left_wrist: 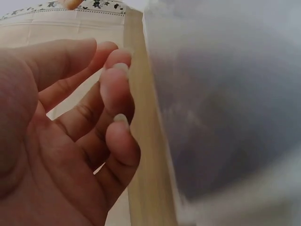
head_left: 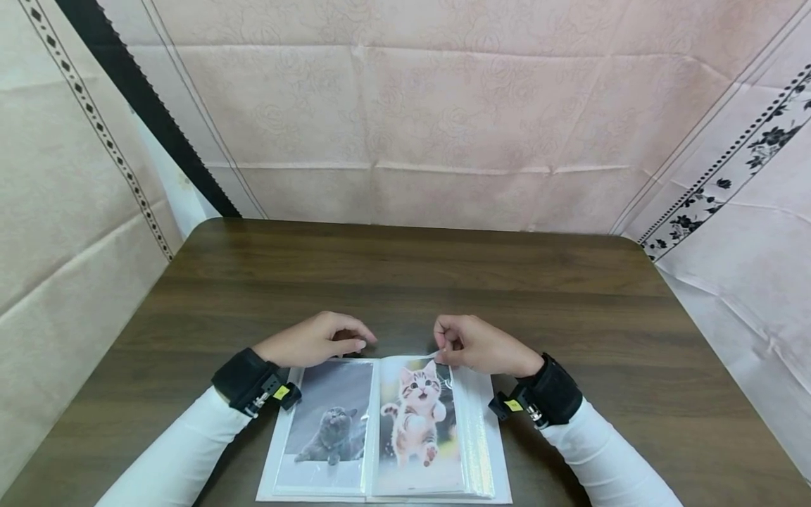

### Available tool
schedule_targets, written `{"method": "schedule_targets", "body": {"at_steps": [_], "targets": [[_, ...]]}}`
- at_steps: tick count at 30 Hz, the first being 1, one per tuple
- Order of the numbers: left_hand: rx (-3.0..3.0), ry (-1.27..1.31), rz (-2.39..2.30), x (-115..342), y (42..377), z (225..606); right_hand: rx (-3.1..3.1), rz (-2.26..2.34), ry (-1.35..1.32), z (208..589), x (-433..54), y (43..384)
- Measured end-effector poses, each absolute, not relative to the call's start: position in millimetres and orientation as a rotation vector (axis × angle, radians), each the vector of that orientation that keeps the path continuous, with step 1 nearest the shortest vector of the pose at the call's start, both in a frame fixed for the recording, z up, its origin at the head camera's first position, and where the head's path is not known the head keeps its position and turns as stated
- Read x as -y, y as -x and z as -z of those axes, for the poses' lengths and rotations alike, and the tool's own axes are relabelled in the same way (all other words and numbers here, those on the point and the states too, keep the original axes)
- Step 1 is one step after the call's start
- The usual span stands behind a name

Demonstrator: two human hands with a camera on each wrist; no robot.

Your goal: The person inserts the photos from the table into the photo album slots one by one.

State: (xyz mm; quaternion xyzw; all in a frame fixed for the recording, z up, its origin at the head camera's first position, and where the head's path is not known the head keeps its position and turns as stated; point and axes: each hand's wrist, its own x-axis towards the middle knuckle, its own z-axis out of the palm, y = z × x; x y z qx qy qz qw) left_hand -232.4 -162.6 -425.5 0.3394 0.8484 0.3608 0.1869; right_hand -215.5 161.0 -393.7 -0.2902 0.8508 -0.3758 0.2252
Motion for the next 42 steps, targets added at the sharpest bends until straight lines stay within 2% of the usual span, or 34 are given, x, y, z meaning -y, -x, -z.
{"method": "schedule_targets", "body": {"at_steps": [17,37,42], "targets": [[-2.458,-0.807,-0.837,188.5,231.0,417.7,-2.359,0.943,0.793,397.6,-165.9,217.2],[-2.513,-0.616,-0.744,194.4,229.4,413.2,-2.446,0.839,0.679,410.9,-163.4,208.5],[-2.479,-0.663,-0.741,195.8,229.1,412.6,-2.462,0.848,0.684,412.5,-162.7,207.3]]}}
